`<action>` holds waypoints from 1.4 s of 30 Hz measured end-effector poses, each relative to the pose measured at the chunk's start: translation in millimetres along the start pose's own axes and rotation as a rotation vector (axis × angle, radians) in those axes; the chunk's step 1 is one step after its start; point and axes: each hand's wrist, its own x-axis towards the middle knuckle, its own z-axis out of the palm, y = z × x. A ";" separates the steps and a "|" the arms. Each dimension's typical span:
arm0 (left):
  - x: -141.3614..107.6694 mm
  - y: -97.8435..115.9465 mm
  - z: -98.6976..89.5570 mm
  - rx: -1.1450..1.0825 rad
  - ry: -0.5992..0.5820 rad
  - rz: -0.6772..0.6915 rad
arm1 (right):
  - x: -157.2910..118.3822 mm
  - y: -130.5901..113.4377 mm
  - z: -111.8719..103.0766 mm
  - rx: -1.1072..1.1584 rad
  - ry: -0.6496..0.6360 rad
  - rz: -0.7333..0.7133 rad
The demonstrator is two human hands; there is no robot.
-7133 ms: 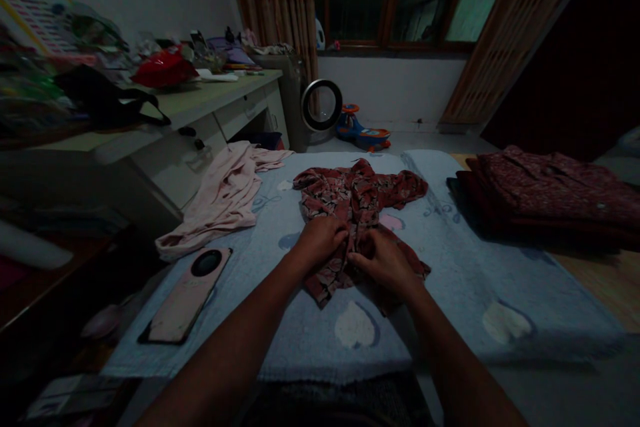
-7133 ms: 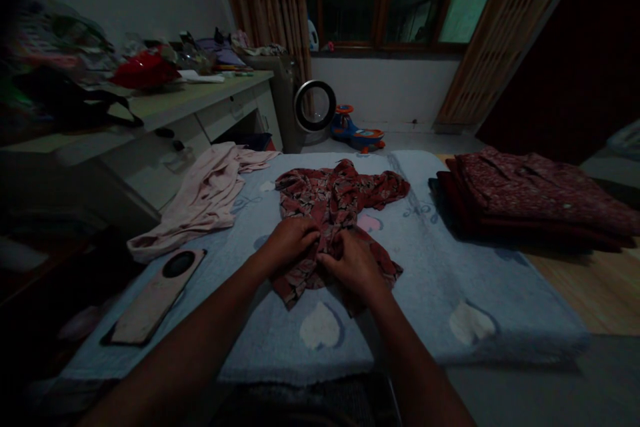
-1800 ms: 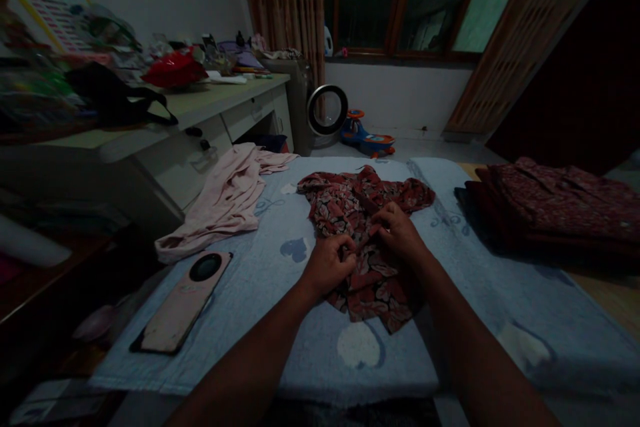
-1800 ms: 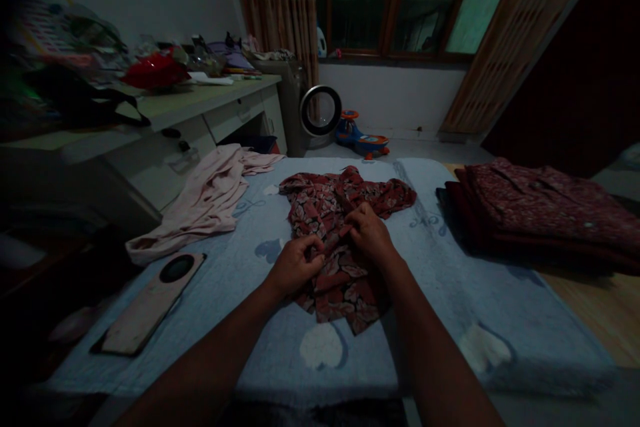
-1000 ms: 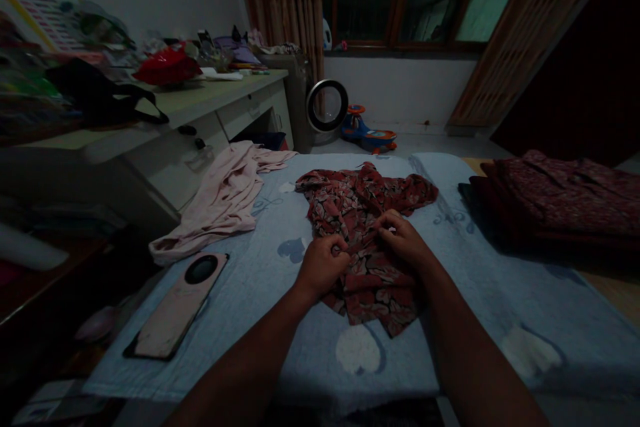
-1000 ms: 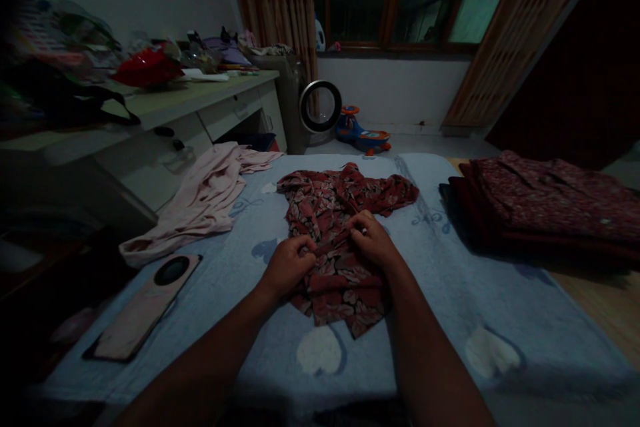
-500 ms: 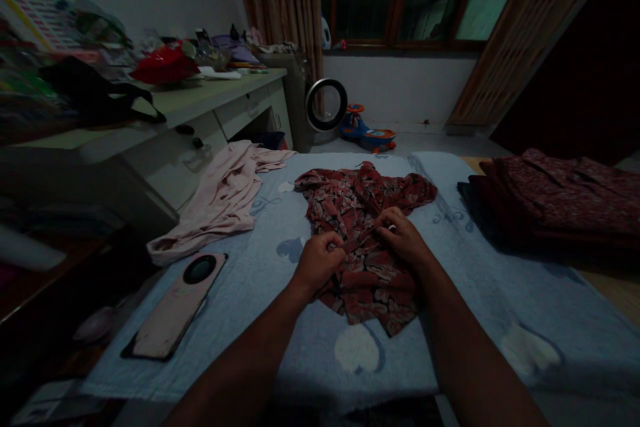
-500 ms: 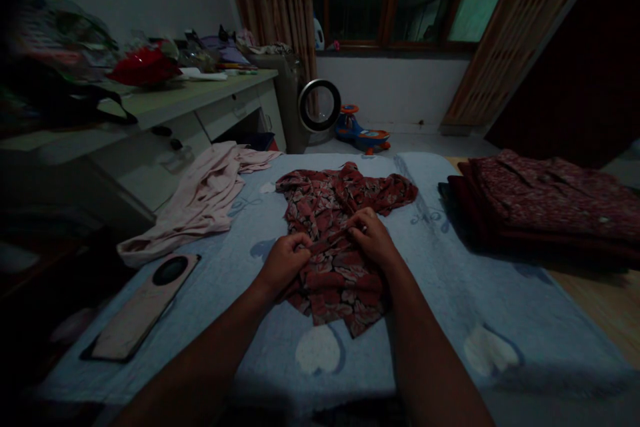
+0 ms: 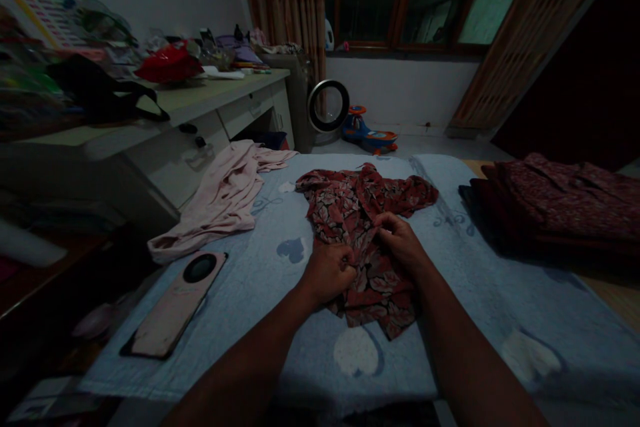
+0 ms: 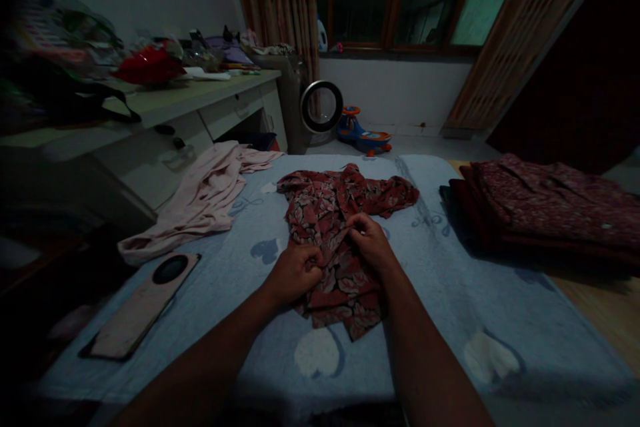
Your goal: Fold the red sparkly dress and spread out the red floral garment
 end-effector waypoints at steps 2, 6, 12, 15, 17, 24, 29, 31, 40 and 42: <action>-0.3 0.3 -0.1 0.014 -0.005 0.004 | -0.8 1.5 0.1 0.049 -0.014 0.060; -0.7 1.1 -0.4 0.012 0.009 0.013 | -2.3 3.5 1.4 0.162 -0.027 0.109; -1.4 2.4 -1.4 0.004 -0.011 0.024 | -4.9 -2.6 6.1 0.298 -0.025 0.192; -2.9 3.3 -5.3 -0.057 -0.015 0.037 | -5.4 -6.8 6.7 0.286 -0.034 0.200; -3.1 2.1 -8.7 -0.134 0.001 0.008 | -5.3 -8.8 6.6 0.258 -0.051 0.171; 9.8 -21.0 -17.3 -0.147 0.270 -0.095 | -6.0 -12.6 10.6 0.172 -0.105 0.101; 22.6 -40.0 -19.9 0.180 0.448 0.016 | -8.4 -12.2 16.8 0.175 -0.191 0.085; 26.8 -47.1 -18.8 0.241 0.454 0.043 | -9.1 -14.1 18.9 0.126 -0.200 0.037; 44.9 -59.9 -13.8 0.263 0.442 0.060 | -16.3 -33.1 29.6 -0.086 -0.326 -0.182; 47.1 -59.5 -13.6 0.264 0.435 0.063 | -17.1 -31.5 32.5 -0.108 -0.379 -0.201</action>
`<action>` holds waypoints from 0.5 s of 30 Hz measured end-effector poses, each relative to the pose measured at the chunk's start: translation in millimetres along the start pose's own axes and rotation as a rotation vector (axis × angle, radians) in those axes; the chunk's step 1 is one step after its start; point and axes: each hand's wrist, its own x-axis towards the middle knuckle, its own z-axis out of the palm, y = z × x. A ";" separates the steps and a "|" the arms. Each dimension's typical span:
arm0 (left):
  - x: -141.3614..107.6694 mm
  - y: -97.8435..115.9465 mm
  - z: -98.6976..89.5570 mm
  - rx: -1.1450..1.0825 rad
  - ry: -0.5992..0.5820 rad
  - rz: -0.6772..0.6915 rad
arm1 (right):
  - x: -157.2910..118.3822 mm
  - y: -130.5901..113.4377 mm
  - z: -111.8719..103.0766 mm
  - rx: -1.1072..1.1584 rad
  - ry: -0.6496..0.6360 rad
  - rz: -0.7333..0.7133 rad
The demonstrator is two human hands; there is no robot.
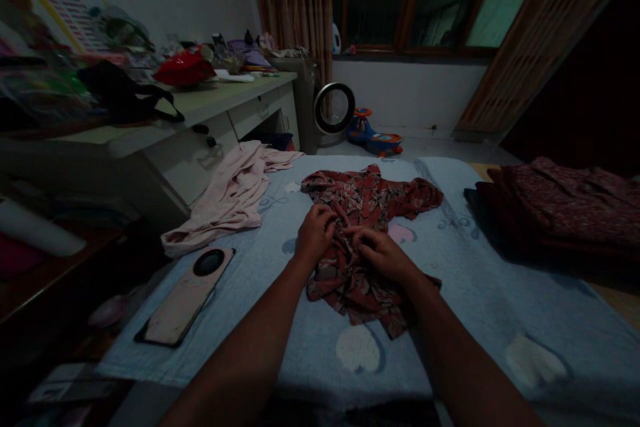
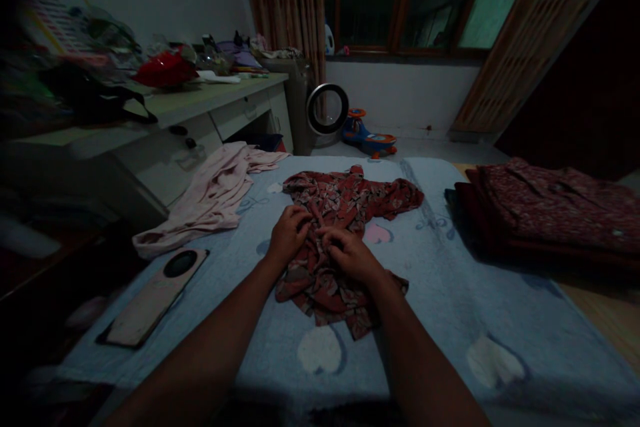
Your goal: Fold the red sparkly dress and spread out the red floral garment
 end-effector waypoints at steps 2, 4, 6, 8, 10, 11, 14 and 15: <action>1.0 0.3 0.5 0.007 -0.002 0.008 | 0.4 3.2 2.7 -0.035 -0.027 -0.014; 1.2 0.8 0.3 0.025 -0.002 0.006 | 1.1 6.7 4.7 -0.090 -0.026 -0.005; 1.0 1.5 -0.8 0.065 -0.009 -0.011 | 1.8 9.0 5.7 -0.128 -0.004 0.012; 0.3 2.5 -2.6 0.130 -0.026 -0.039 | 2.2 9.2 5.4 -0.111 0.034 0.028; -0.7 3.0 -4.6 0.192 -0.065 -0.063 | 2.0 7.4 3.9 -0.037 0.086 0.048; -1.3 3.0 -5.4 0.215 -0.090 -0.072 | 1.6 6.0 2.9 0.007 0.115 0.064; -2.3 1.9 -6.2 0.245 -0.124 -0.064 | 0.1 1.2 0.0 0.108 0.175 0.104; -2.5 1.3 -6.1 0.248 -0.115 -0.050 | -0.3 -0.2 -0.4 0.133 0.180 0.116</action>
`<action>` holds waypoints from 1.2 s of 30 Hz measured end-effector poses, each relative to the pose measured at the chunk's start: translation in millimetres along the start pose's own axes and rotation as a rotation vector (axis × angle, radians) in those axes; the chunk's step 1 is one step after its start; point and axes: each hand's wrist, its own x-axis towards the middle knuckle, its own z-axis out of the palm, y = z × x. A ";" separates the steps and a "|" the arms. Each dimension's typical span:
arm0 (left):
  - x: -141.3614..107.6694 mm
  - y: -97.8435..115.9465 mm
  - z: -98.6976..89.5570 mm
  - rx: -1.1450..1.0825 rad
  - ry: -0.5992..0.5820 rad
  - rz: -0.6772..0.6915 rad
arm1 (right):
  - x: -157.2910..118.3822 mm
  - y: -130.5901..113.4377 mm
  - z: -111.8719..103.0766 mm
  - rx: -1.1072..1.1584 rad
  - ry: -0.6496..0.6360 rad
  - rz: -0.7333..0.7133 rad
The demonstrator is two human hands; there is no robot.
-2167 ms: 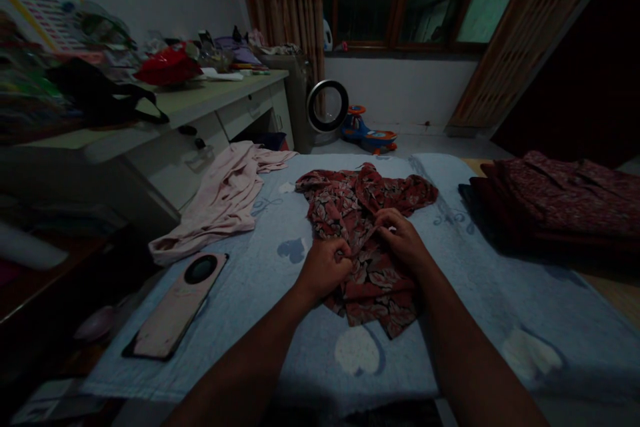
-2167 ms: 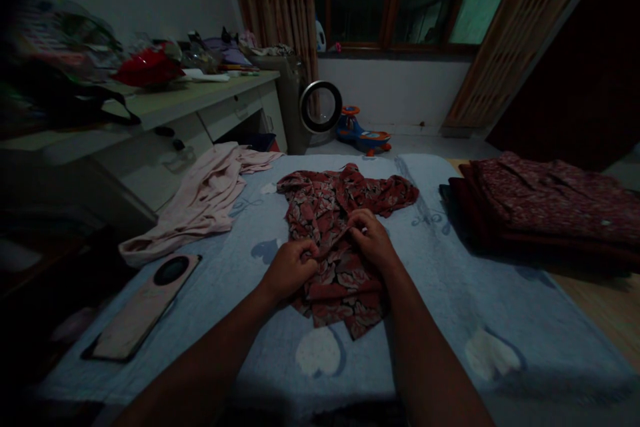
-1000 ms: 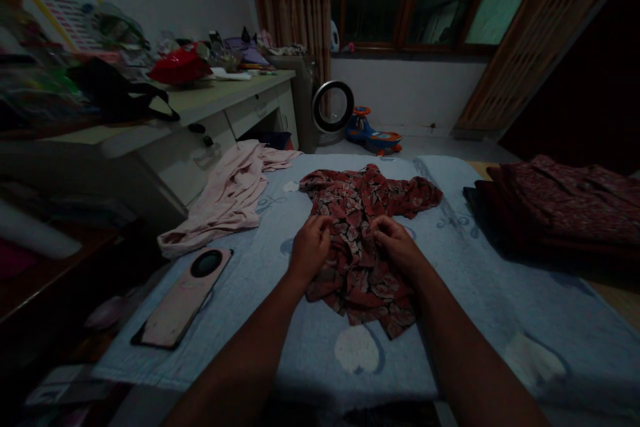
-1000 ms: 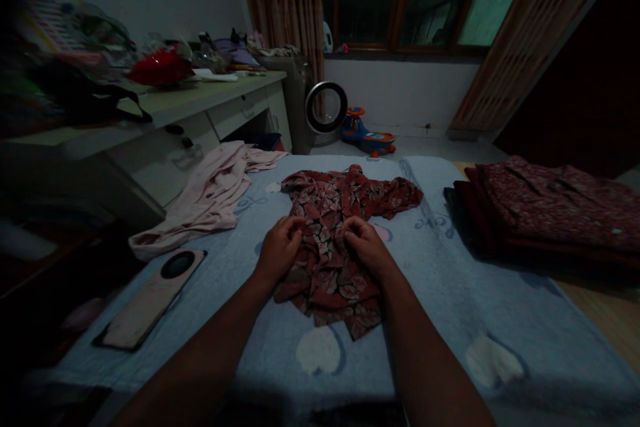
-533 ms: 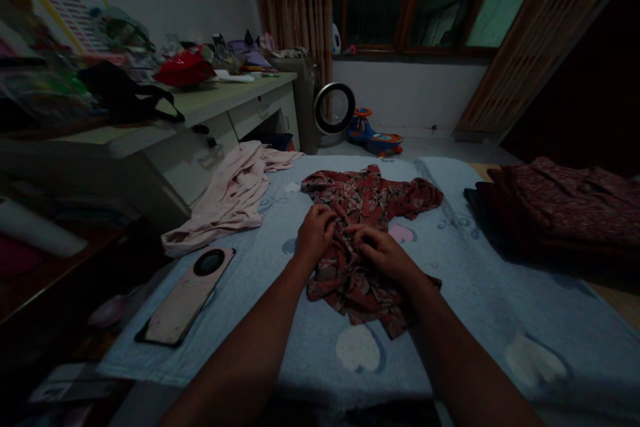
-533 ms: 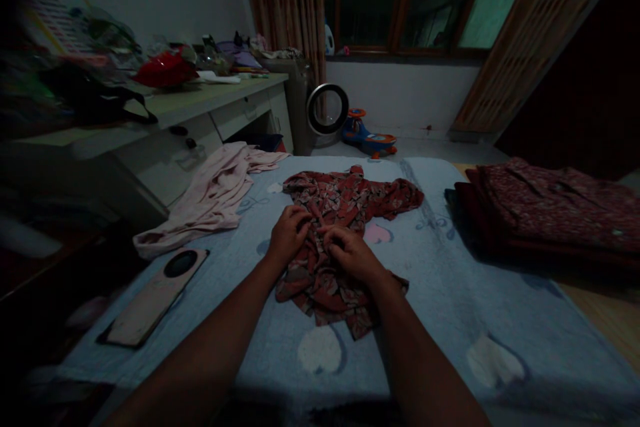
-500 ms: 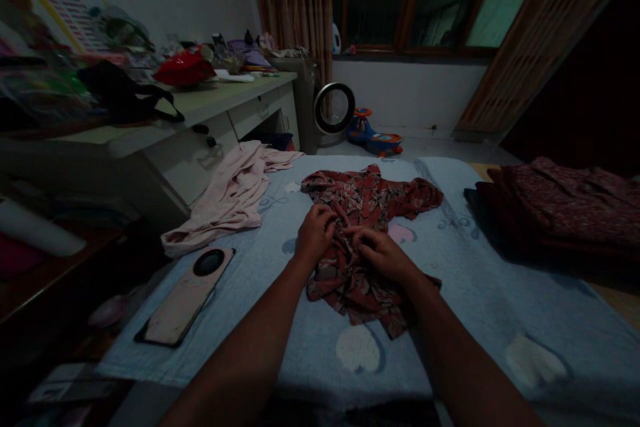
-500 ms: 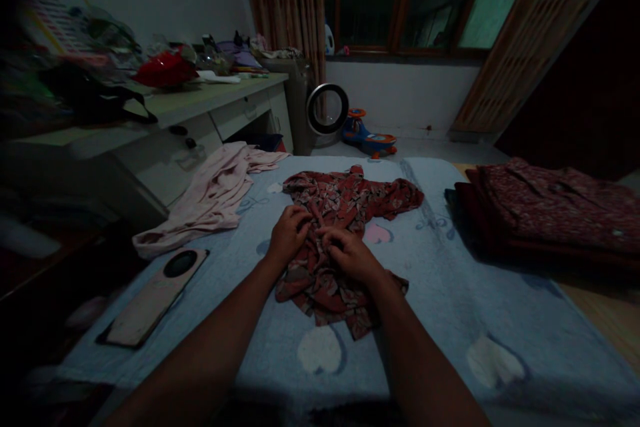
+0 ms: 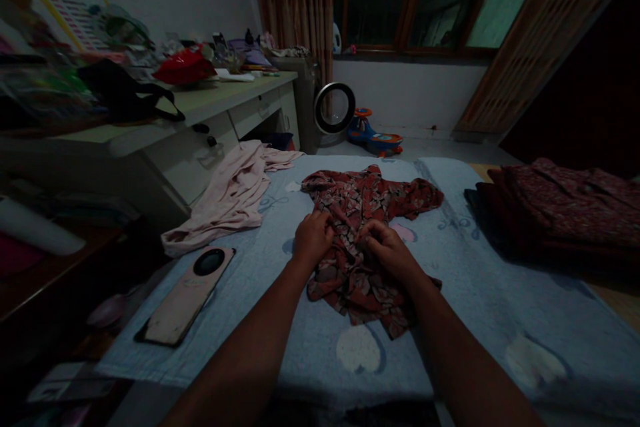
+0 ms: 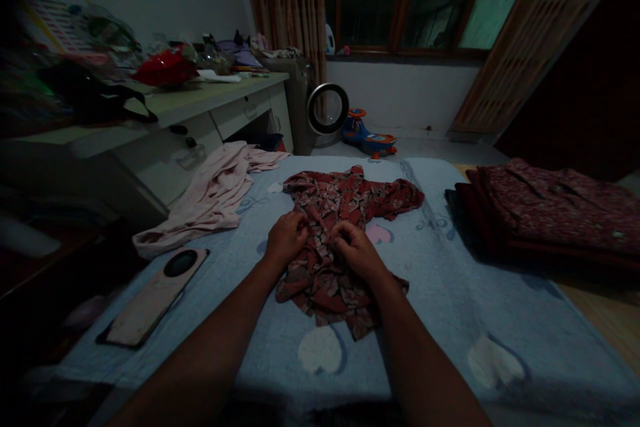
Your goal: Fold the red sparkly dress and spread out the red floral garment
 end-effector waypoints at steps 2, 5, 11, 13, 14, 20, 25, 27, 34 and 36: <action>0.3 -1.3 1.1 -0.001 0.032 0.039 | -0.8 -1.6 0.3 0.040 -0.012 0.028; 1.0 -3.2 3.7 -0.017 0.051 0.100 | -1.3 -0.9 2.4 0.090 -0.056 0.064; 2.3 -5.9 11.1 -0.063 0.086 0.175 | -2.4 0.0 3.9 0.107 -0.118 0.098; 2.9 -5.8 12.1 -0.064 0.115 0.195 | -2.7 -1.9 3.8 0.109 -0.147 0.091; 3.1 -5.6 11.9 -0.066 0.135 0.200 | -2.7 -2.8 3.9 0.108 -0.161 0.082; 1.6 -0.5 1.5 -0.314 0.166 0.226 | -0.5 0.7 3.9 -0.025 -0.185 0.019; -0.6 7.9 -13.7 -0.503 0.097 0.173 | 1.4 4.4 2.9 -0.084 -0.159 0.004; -0.8 10.4 -19.8 -0.520 0.074 0.161 | 1.4 3.2 2.7 -0.094 -0.151 0.000; -0.4 6.3 -32.5 -0.479 0.001 0.115 | -0.5 -2.0 -3.8 -0.023 -0.075 0.009; 0.7 3.1 -34.9 -0.441 0.058 0.071 | -0.4 -2.7 -8.1 -0.040 0.012 0.002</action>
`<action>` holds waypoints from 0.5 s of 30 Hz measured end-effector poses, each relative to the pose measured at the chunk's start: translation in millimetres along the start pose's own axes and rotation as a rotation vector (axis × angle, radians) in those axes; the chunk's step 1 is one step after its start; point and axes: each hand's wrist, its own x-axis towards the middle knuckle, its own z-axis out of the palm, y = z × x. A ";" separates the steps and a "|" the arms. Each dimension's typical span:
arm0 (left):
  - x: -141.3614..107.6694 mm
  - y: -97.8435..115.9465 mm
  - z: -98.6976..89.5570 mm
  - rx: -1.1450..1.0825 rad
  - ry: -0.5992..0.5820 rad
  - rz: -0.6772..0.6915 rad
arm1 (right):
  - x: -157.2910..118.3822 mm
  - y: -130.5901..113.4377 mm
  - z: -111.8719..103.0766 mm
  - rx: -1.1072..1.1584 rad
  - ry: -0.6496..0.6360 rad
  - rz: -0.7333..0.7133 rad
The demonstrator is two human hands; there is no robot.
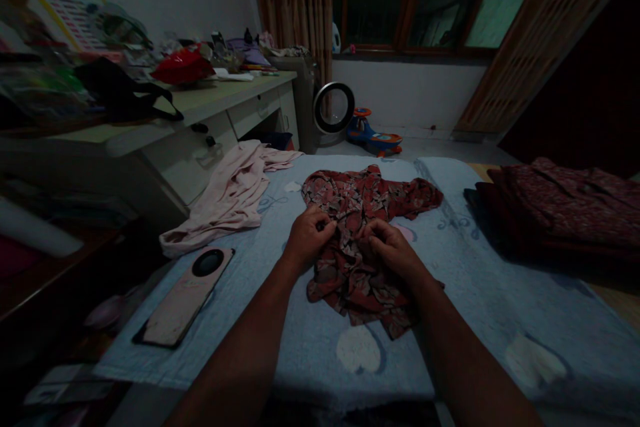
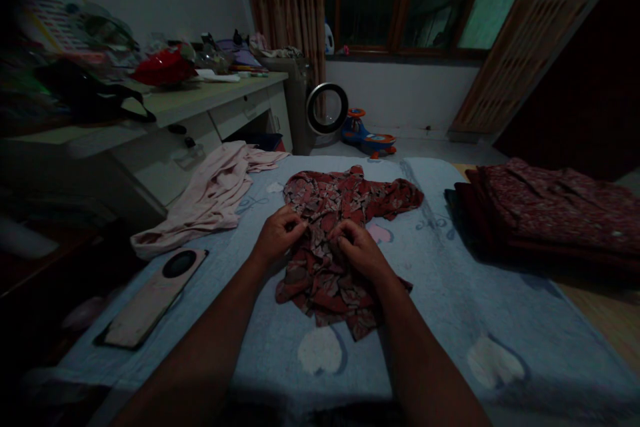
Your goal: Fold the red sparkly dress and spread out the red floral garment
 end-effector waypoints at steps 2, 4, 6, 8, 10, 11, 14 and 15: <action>1.8 -1.9 -3.3 0.044 0.084 -0.034 | 0.5 -0.3 -4.0 -0.020 0.085 0.001; 3.7 -3.5 -5.7 0.056 0.161 -0.070 | 0.7 -1.1 -6.4 0.005 0.099 -0.005; 5.0 -4.6 -6.3 0.032 0.189 -0.118 | -0.1 -3.0 -6.8 0.084 0.027 -0.011; 5.5 -5.4 -4.9 -0.010 0.154 -0.188 | -2.3 -6.4 -5.3 0.171 -0.095 -0.001; 5.5 -6.2 -2.2 -0.054 0.105 -0.251 | -5.1 -10.4 -2.9 0.217 -0.210 0.018; 5.4 -6.6 -0.7 -0.077 0.090 -0.272 | -6.3 -11.9 -1.6 0.212 -0.259 0.024; 5.9 -7.7 3.0 -0.189 0.067 -0.293 | -7.2 -12.0 1.8 0.072 -0.357 0.015; 6.2 -7.8 3.8 -0.258 0.053 -0.309 | -6.5 -10.1 2.7 -0.024 -0.360 0.010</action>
